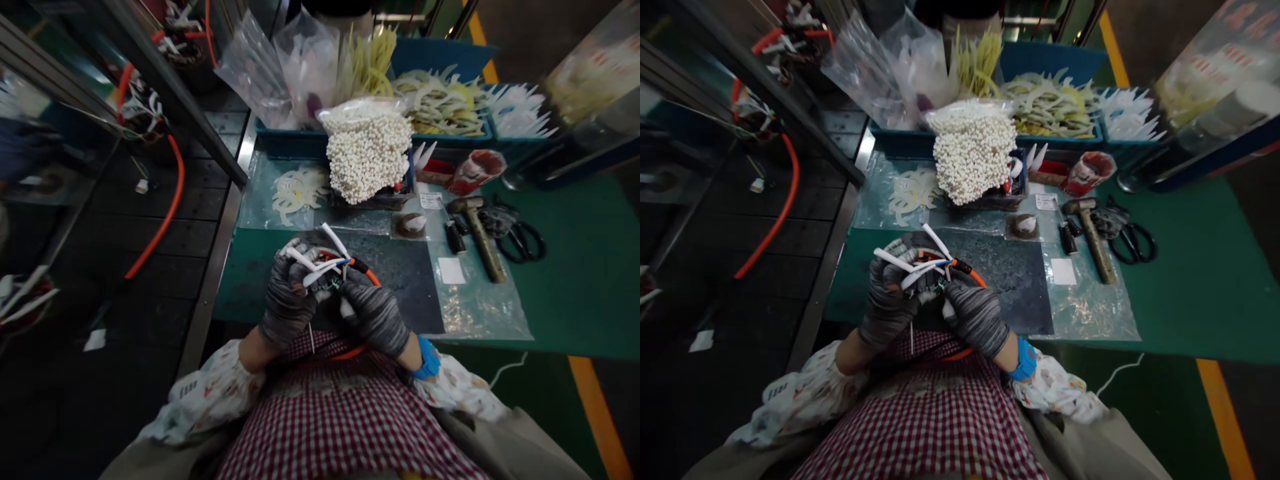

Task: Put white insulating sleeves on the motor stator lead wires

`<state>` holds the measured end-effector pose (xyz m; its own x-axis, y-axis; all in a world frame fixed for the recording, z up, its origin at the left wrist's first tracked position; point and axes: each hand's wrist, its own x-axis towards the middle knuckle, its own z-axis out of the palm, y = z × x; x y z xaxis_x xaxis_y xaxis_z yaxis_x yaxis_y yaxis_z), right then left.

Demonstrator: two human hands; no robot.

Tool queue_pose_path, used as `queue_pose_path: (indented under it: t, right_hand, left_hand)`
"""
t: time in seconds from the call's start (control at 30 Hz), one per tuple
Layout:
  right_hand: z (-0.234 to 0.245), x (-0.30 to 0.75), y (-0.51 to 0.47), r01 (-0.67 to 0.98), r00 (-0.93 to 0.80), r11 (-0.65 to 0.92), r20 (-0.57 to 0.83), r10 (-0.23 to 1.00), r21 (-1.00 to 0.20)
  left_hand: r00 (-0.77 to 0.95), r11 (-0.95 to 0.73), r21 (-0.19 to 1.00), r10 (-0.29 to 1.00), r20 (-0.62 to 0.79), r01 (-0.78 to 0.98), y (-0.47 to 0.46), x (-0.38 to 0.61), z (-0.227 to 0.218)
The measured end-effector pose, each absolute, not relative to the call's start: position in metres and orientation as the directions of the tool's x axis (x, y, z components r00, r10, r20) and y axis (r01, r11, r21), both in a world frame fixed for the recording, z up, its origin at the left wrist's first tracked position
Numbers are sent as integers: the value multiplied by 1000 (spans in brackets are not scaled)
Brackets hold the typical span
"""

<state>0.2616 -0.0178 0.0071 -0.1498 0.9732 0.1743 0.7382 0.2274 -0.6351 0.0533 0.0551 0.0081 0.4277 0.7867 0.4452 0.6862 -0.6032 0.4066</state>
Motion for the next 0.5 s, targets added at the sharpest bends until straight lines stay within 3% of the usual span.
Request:
queue_pose_path:
  t: [0.17, 0.33, 0.4, 0.5]
  right_hand:
    - [-4, 249, -10, 640, -116, 449, 500, 859, -624]
    - [-2, 248, -14, 615, -65, 444, 520, 852, -651]
    - [-3, 254, -20, 640, 57, 401, 561, 826, -655]
    - [-13, 260, -23, 651, 333, 271, 587, 738, -709]
  left_hand:
    - [338, -573, 427, 792, 508, 700, 49, 56, -14]
    - [456, -724, 356, 663, 594, 591, 68, 46, -30]
    - [481, -734, 336, 655, 583, 590, 78, 40, -32]
    - [400, -618, 355, 754, 522, 702, 91, 33, -31]
